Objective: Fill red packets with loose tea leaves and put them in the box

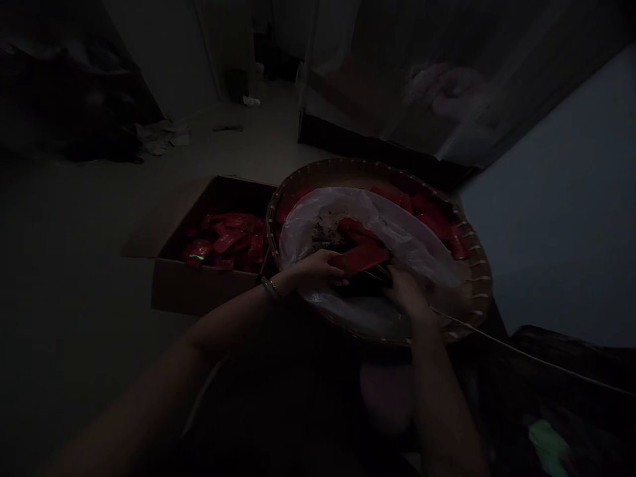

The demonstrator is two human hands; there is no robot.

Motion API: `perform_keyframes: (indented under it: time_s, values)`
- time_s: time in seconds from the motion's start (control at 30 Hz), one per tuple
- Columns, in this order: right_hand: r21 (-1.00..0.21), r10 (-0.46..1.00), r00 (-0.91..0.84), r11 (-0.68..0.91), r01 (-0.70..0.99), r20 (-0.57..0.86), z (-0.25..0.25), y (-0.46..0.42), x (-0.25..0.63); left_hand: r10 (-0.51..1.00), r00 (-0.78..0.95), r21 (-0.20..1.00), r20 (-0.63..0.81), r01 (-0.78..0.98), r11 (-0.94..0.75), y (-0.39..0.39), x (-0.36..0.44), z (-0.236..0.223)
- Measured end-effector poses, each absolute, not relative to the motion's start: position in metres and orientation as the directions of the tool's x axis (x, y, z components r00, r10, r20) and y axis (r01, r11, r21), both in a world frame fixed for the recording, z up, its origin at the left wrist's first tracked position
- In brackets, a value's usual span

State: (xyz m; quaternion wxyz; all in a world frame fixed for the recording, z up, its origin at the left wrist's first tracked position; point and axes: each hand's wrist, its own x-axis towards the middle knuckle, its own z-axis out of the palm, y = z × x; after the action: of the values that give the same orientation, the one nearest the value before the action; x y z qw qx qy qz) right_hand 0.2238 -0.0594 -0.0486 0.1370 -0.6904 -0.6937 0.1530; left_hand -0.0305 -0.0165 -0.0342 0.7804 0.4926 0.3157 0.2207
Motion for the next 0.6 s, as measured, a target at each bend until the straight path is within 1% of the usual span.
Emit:
perform_keyframes:
  time_s: [0.07,0.13,0.23,0.33,0.4,0.5,0.53,0.6]
  values:
    - [-0.433,1.000,-0.002,-0.012,0.901,-0.031,-0.043,-0.059,0.226,0.644,0.718,0.906,-0.265,-0.043,0.422,-0.016,-0.032,-0.033]
    - [-0.521,0.999,0.046,-0.048,0.852,-0.016,-0.034,-0.060,0.230,0.644,0.723,0.904,-0.253,-0.061,0.423,-0.016,-0.033,-0.033]
    - [-0.683,0.990,0.142,-0.122,0.720,-0.027,-0.019,-0.065,0.236,0.642,0.722,0.894,-0.256,-0.076,0.441,-0.015,-0.034,-0.034]
    - [-0.781,0.989,0.125,-0.140,0.609,-0.080,-0.010,-0.071,0.238,0.644,0.711,0.871,-0.282,-0.091,0.482,-0.014,-0.033,-0.035]
    - [-0.802,0.986,0.088,-0.168,0.573,-0.144,-0.010,-0.074,0.238,0.647,0.706,0.860,-0.289,-0.105,0.499,-0.015,-0.032,-0.035]
    - [-0.787,0.950,0.024,-0.270,0.555,-0.310,-0.010,-0.075,0.235,0.652,0.701,0.856,-0.289,-0.115,0.503,-0.015,-0.032,-0.034]
    - [-0.778,0.939,0.007,-0.288,0.558,-0.343,-0.010,-0.076,0.234,0.650,0.703,0.857,-0.288,-0.114,0.503,-0.016,-0.032,-0.034]
    - [-0.775,0.938,-0.033,-0.266,0.573,-0.345,-0.007,-0.078,0.231,0.645,0.710,0.858,-0.282,-0.114,0.500,-0.015,-0.033,-0.034]
